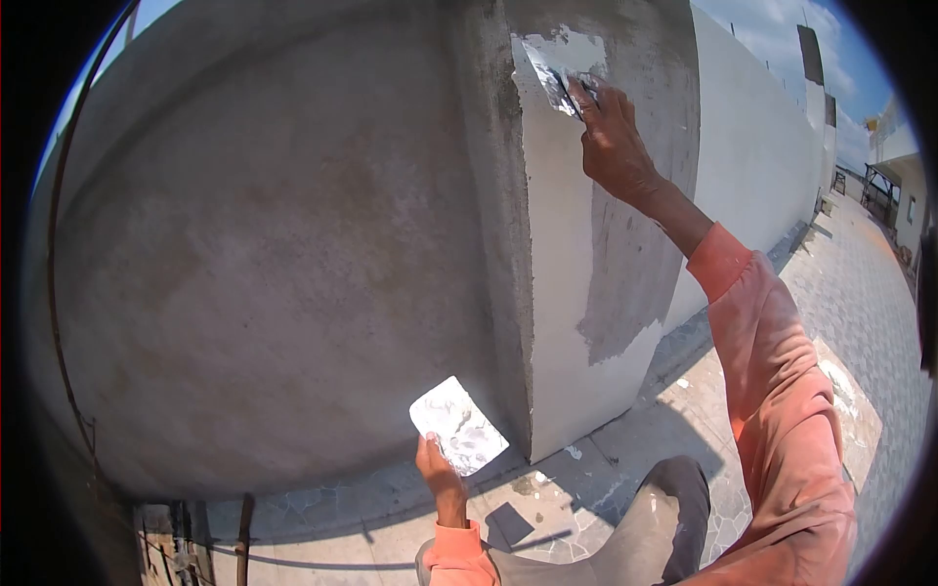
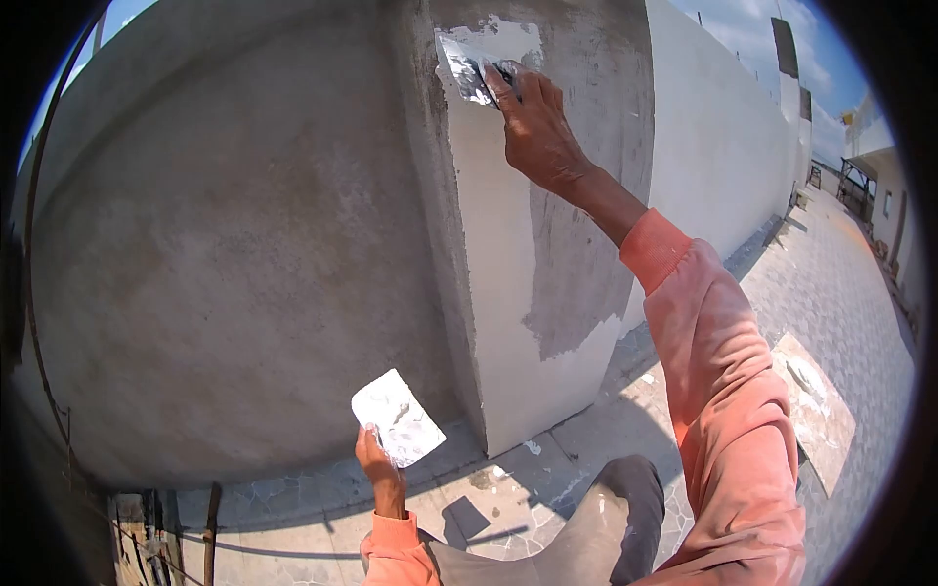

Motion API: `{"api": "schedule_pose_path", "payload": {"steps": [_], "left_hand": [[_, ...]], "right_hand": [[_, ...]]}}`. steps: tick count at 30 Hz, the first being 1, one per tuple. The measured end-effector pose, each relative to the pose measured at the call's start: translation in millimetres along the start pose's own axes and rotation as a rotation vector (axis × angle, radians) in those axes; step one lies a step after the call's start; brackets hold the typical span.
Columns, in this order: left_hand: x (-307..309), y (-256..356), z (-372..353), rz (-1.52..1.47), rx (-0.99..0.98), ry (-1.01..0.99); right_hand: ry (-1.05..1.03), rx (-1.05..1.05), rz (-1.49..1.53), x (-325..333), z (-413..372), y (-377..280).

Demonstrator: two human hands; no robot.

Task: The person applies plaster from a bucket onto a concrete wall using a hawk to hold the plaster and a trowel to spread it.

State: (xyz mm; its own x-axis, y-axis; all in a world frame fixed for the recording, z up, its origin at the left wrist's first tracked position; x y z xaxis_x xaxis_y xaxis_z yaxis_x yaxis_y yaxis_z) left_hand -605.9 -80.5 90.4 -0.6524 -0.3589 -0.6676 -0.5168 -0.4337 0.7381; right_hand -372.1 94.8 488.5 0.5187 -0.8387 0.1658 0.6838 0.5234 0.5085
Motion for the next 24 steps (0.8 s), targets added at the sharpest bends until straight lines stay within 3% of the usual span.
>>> {"api": "schedule_pose_path", "payload": {"steps": [2, 5, 8, 11, 17, 24], "left_hand": [[2.6, -1.6, -1.4, -0.019, 0.022, 0.015], [1.5, -2.2, -2.1, -0.06, 0.051, 0.029], [0.5, -1.5, -2.5, -0.05, 0.051, 0.04], [-1.6, 0.6, -2.1, -0.041, 0.042, 0.023], [0.0, -1.9, -1.5, -0.057, 0.061, 0.008], [-7.2, 4.0, -7.5, -0.137, 0.103, 0.013]], "right_hand": [[0.033, -0.246, 0.02, 5.0, 6.4, 33.9], [-0.201, -0.723, 0.074, -9.0, 19.0, 89.3], [-0.254, -0.676, 0.079, -37.8, 27.2, 90.4], [-0.143, -0.4, -0.034, -25.4, 30.8, 15.7], [-0.016, 0.005, -0.015, -20.8, -10.1, -51.8], [-0.172, 0.101, 0.116, -4.5, -94.9, -112.6]]}}
Point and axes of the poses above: each hand's wrist, its own z-axis towards the middle knuckle, its own x-axis out of the back of the hand, y = z × x, the point moved 5 cm from there along z, towards the middle knuckle, and after that the axes turned 6 degrees about x, right-handed, at the moved point
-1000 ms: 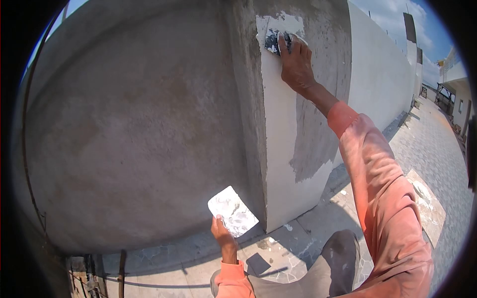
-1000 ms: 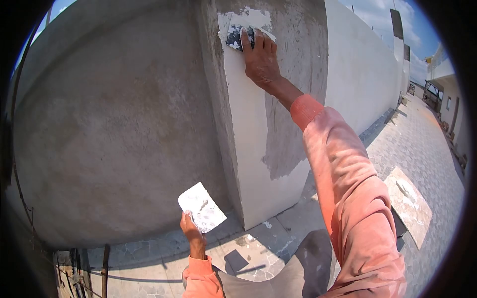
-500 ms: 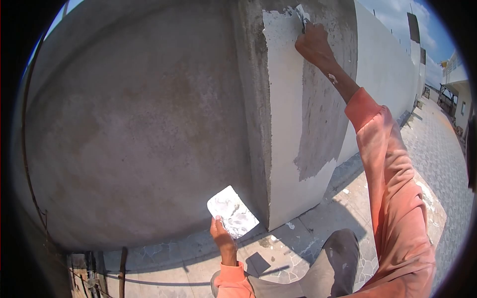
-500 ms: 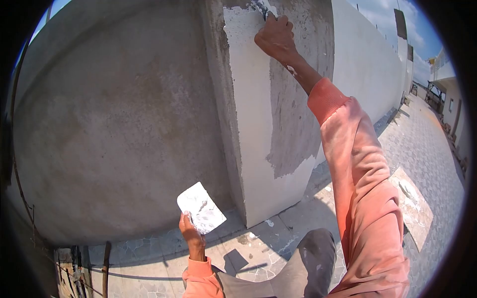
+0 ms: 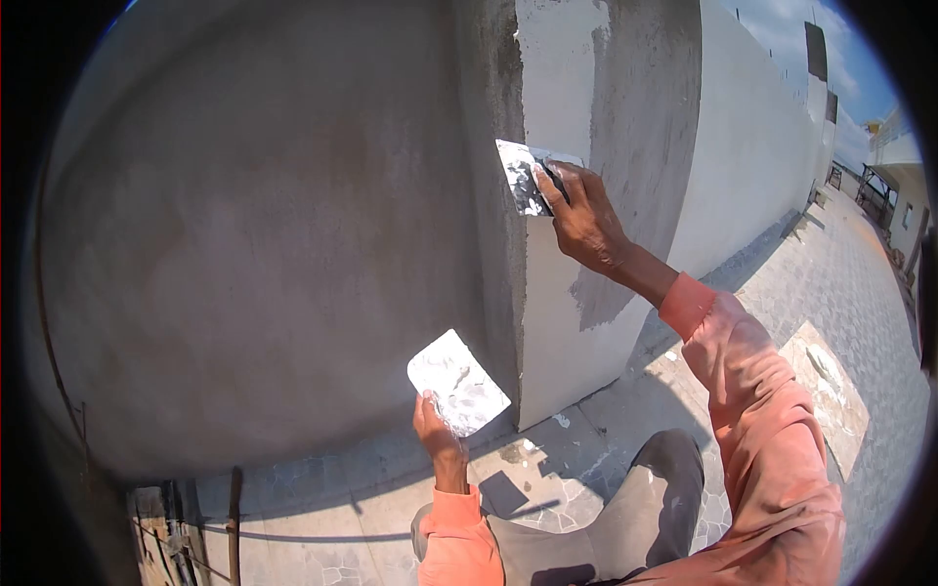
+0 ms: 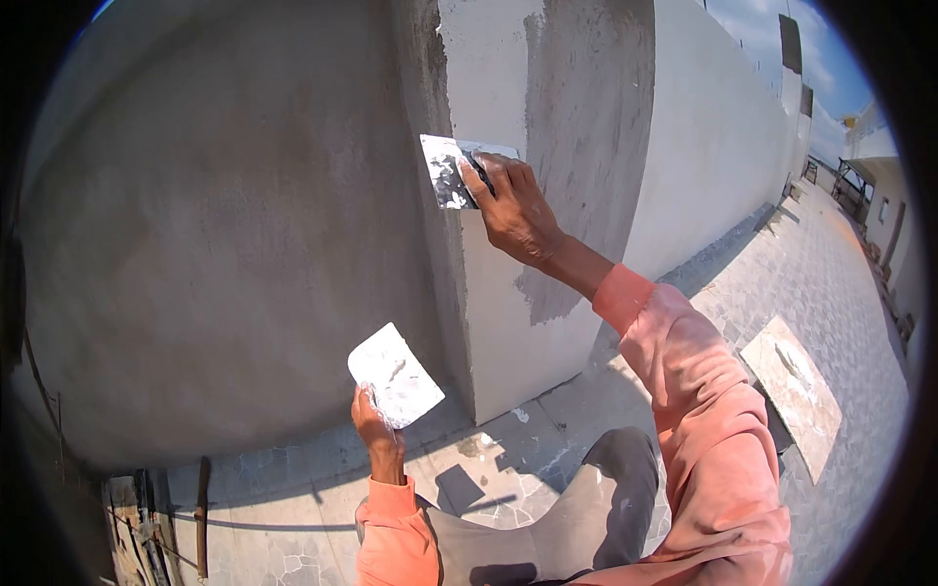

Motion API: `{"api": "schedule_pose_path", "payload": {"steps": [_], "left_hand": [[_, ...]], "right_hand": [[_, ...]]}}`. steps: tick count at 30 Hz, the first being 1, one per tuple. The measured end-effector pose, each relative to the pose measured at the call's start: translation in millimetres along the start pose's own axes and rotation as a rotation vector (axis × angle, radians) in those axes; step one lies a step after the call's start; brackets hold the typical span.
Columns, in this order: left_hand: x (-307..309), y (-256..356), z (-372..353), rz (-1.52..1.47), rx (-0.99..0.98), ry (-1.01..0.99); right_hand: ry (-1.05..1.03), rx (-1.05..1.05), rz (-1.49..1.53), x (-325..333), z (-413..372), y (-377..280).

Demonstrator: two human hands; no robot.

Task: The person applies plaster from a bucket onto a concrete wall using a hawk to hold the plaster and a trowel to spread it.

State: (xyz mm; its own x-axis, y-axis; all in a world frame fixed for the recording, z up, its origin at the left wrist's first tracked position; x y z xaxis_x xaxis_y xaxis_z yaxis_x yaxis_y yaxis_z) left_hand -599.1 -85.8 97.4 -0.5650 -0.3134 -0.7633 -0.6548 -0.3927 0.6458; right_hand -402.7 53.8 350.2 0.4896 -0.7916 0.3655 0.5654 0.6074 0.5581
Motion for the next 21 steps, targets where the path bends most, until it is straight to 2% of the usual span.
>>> {"api": "schedule_pose_path", "payload": {"steps": [2, 4, 6, 7, 9, 10, 15, 16, 19, 20, 21], "left_hand": [[-0.4, 1.3, -0.5, 0.018, -0.005, 0.038], [7.8, -2.1, 0.7, 0.127, -0.095, 0.067], [-6.6, 10.7, -11.5, 0.319, -0.233, 0.064], [-11.9, 13.6, -14.9, 0.326, -0.278, 0.037], [-8.7, 15.1, -21.9, 0.6, -0.368, 0.068], [-10.6, 15.9, -25.1, 0.636, -0.398, 0.092], [-18.9, 10.7, -41.2, 0.821, -0.566, 0.178], [-24.4, 15.6, -40.1, 0.862, -0.755, 0.149], [-20.8, 0.0, -48.1, 1.039, -0.669, 0.011], [-22.7, -0.2, -49.6, 0.994, -0.725, -0.05], [-25.3, -1.2, -50.5, 1.027, -0.734, -0.089]], "right_hand": [[-0.074, -0.141, 0.181, 16.2, -15.7, -23.3], [-0.075, -0.389, 0.629, 36.7, -34.7, -46.9], [-0.334, -0.879, 0.972, 44.2, -71.6, -72.7], [-0.386, -1.0, 1.03, 50.7, -83.0, -90.3], [-0.447, -1.24, 1.195, 59.3, -112.7, -125.5], [-0.457, -1.357, 1.301, 58.3, -129.5, -142.1], [-0.345, -1.368, 1.116, 41.0, -158.3, -199.5], [-0.319, -1.364, 1.093, 33.0, -158.5, -207.5], [-0.248, -1.322, 1.062, 28.4, -149.7, -213.2], [-0.323, -1.366, 1.092, 32.2, -148.0, -210.6], [-0.289, -1.334, 1.083, 32.6, -146.5, -207.6]]}}
Point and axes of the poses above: each hand's wrist, its own z-axis towards the middle knuckle, its own x-axis out of the back of the hand, y = z × x, the point moved 5 cm from there along z, towards the middle knuckle, and after that the axes turned 6 degrees about x, right-handed, at the moved point
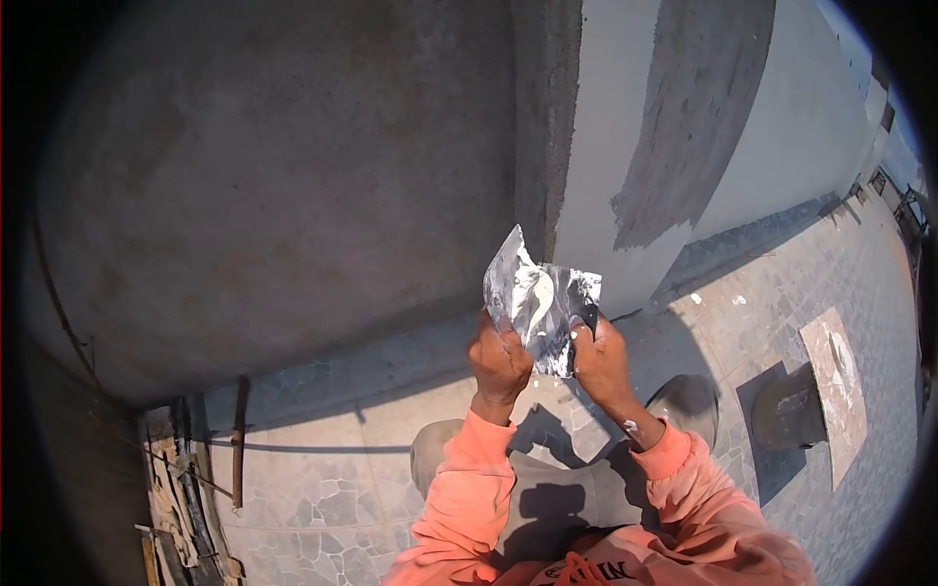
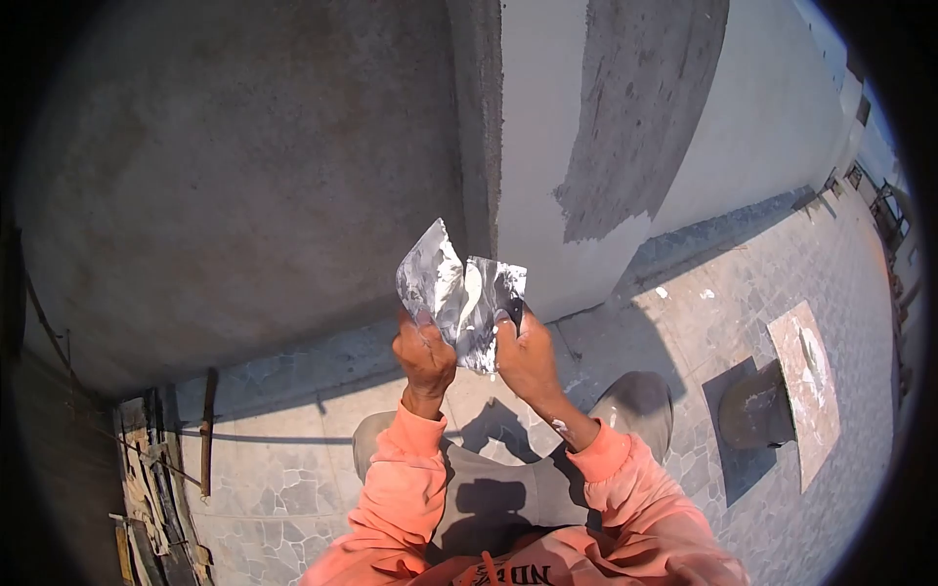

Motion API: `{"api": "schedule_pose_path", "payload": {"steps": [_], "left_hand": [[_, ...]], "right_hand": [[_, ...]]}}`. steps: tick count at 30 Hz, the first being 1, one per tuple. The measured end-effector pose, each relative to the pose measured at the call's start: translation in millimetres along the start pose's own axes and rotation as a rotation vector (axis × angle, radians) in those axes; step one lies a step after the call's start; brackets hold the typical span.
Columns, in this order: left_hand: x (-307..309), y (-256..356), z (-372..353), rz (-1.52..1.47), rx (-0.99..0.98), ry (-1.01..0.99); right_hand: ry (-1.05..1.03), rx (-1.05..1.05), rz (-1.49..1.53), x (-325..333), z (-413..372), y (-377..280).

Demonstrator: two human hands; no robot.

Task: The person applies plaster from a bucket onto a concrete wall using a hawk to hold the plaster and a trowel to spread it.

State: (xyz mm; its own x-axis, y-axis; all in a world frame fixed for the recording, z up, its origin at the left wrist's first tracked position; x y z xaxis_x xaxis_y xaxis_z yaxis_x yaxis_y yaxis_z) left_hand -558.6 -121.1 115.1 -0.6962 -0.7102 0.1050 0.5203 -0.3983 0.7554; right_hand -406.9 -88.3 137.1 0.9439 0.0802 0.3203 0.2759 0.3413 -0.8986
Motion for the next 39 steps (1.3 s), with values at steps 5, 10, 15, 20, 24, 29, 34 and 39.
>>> {"api": "schedule_pose_path", "payload": {"steps": [5, 10, 15, 20, 24, 29, 34, 39], "left_hand": [[1.1, 13.4, -1.1, 0.026, -0.145, -0.087], [-0.6, 14.0, 0.3, 0.047, -0.133, -0.194], [-10.4, 3.7, 2.1, 0.073, -0.093, -0.378], [-14.1, -3.0, 4.0, 0.028, -0.056, -0.554], [-16.0, 3.1, 6.1, 0.032, -0.03, -0.625], [-23.3, 7.1, 1.3, 0.14, -0.029, -0.671], [-23.1, 12.5, -3.5, 0.201, -0.085, -0.6], [-20.1, 22.4, -1.5, 0.215, -0.12, -0.549]], "right_hand": [[0.067, 0.068, 0.039, 3.8, 9.4, -14.1], [0.114, 0.016, 0.115, 9.7, 18.4, -8.5], [0.112, -0.003, 0.004, 20.5, 21.7, -5.6], [0.126, -0.133, 0.298, 14.7, 20.2, 27.8], [0.152, -0.137, 0.446, 13.5, 20.8, 41.1], [0.148, -0.207, 0.656, 14.2, 19.2, 37.0], [0.165, -0.252, 0.817, 16.0, 20.2, 39.6], [0.15, -0.308, 0.953, 23.5, 23.5, 32.1]]}}
Point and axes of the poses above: each hand's wrist, its own z-axis towards the middle knuckle, its own x-axis out of the back of the hand, y = z × x, the point moved 5 cm from there along z, towards the middle knuckle, and after that the axes turned 6 degrees about x, right-handed, at the moved point
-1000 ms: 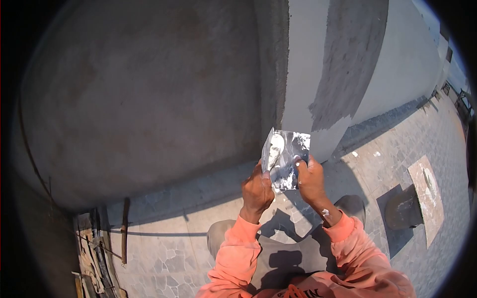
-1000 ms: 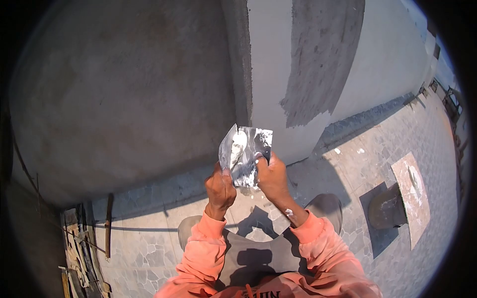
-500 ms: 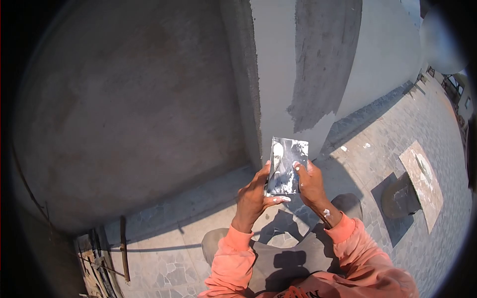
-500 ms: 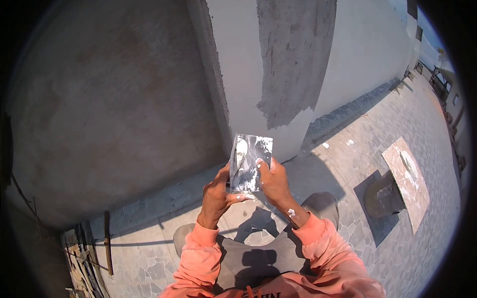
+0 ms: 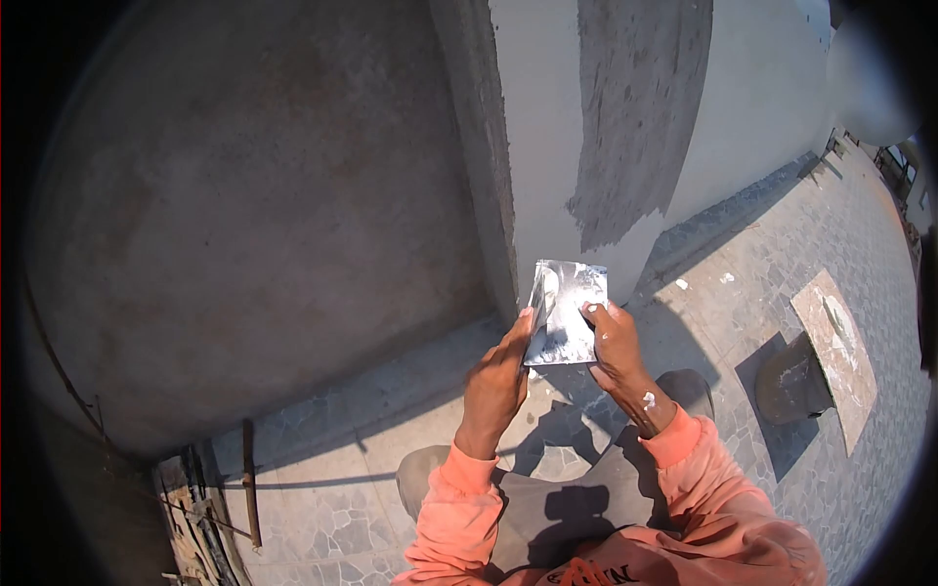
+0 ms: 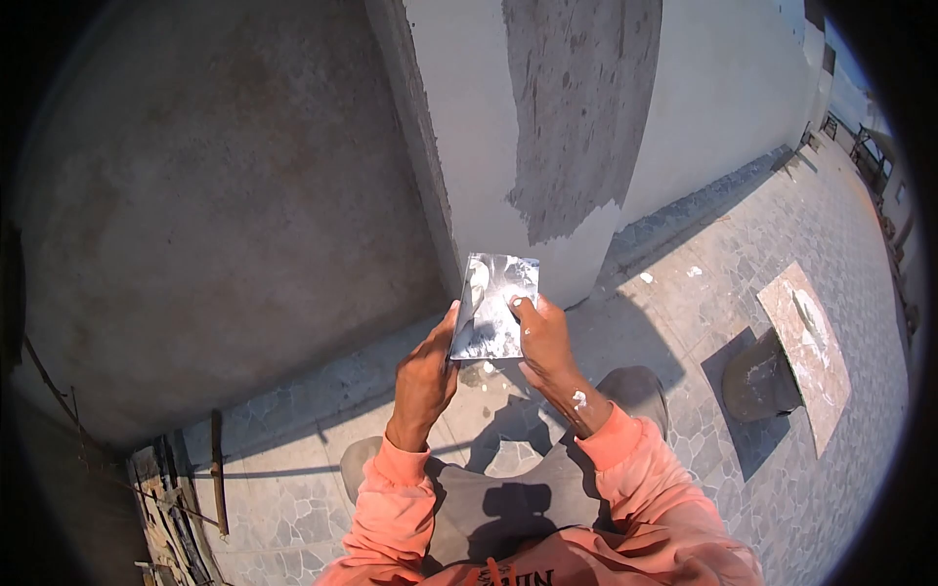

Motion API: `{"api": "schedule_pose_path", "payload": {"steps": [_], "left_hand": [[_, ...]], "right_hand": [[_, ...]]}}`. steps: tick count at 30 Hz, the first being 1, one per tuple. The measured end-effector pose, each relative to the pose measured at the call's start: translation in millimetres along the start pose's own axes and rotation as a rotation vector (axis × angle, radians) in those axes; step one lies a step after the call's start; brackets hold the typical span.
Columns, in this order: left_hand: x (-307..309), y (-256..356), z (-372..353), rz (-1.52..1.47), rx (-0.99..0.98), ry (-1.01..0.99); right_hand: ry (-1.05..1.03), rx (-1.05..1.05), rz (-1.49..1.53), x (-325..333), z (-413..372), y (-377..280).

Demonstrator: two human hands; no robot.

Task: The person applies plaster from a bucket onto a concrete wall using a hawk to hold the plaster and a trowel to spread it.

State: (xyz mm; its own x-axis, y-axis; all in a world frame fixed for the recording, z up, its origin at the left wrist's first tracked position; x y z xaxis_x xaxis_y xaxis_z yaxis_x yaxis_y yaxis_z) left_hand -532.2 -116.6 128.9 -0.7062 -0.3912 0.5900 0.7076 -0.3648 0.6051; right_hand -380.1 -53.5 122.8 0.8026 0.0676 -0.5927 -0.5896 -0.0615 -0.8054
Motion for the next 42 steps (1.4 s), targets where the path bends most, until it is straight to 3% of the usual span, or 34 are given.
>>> {"api": "schedule_pose_path", "payload": {"steps": [11, 13, 16, 18, 20, 23, 25, 27, 30, 33, 36, 39, 42], "left_hand": [[-3.7, 5.0, -1.7, 0.001, 0.037, -0.073], [-9.0, 7.4, -4.3, 0.025, -0.019, -0.121], [-34.4, -1.6, -12.4, 0.01, 0.155, -0.319], [-36.1, -7.1, -14.3, -0.031, 0.149, -0.286], [-35.0, -9.4, -13.5, -0.052, 0.173, -0.284], [-36.7, -13.2, -13.9, -0.044, 0.164, -0.264], [-40.4, -11.9, -13.7, -0.063, 0.14, -0.253], [-44.6, -11.8, -14.6, -0.07, 0.133, -0.254], [-49.5, -10.6, -14.0, -0.063, 0.13, -0.258], [-46.5, -9.6, -13.8, -0.073, 0.106, -0.244], [-41.9, -9.1, -14.5, -0.099, 0.109, -0.238], [-35.8, -10.7, -13.0, -0.098, 0.12, -0.241], [-35.1, -16.2, -12.7, -0.079, 0.121, -0.257]], "right_hand": [[0.173, -0.067, 0.236, 21.4, 32.1, -17.1], [0.158, -0.007, 0.313, 15.4, 44.9, -38.1], [0.154, 0.073, 0.245, -1.2, 63.5, -106.0], [-0.103, 0.337, 0.026, -31.4, 75.3, -168.9], [-0.106, 0.598, -0.163, -73.6, 78.0, -235.0], [0.091, 1.096, -0.921, -121.7, 116.1, -327.5], [0.281, 1.136, -1.369, -177.6, 103.6, -357.6], [0.061, 1.834, -1.521, -189.9, 194.6, -391.2], [-0.129, 2.016, -1.858, -227.1, 193.9, -378.1], [-0.188, 2.031, -1.502, -225.6, 180.0, -369.8], [-0.224, 2.196, -1.87, -228.3, 181.6, -357.6], [-0.207, 2.169, -1.529, -216.4, 180.1, -355.9], [-0.14, 2.072, -1.573, -198.6, 185.8, -334.2]]}}
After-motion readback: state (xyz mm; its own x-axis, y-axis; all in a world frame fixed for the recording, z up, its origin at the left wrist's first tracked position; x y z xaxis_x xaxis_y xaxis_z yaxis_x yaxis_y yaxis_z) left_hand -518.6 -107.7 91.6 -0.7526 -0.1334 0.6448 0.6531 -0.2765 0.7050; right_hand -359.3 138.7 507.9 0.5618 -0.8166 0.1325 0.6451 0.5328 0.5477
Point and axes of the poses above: each hand's wrist, its own z-axis towards the middle knuckle, its own x-axis out of the back of the hand, y = z × x, the point moved 5 cm from there along z, towards the middle knuckle, and after that the axes turned 6 degrees about x, right-handed, at the moved point
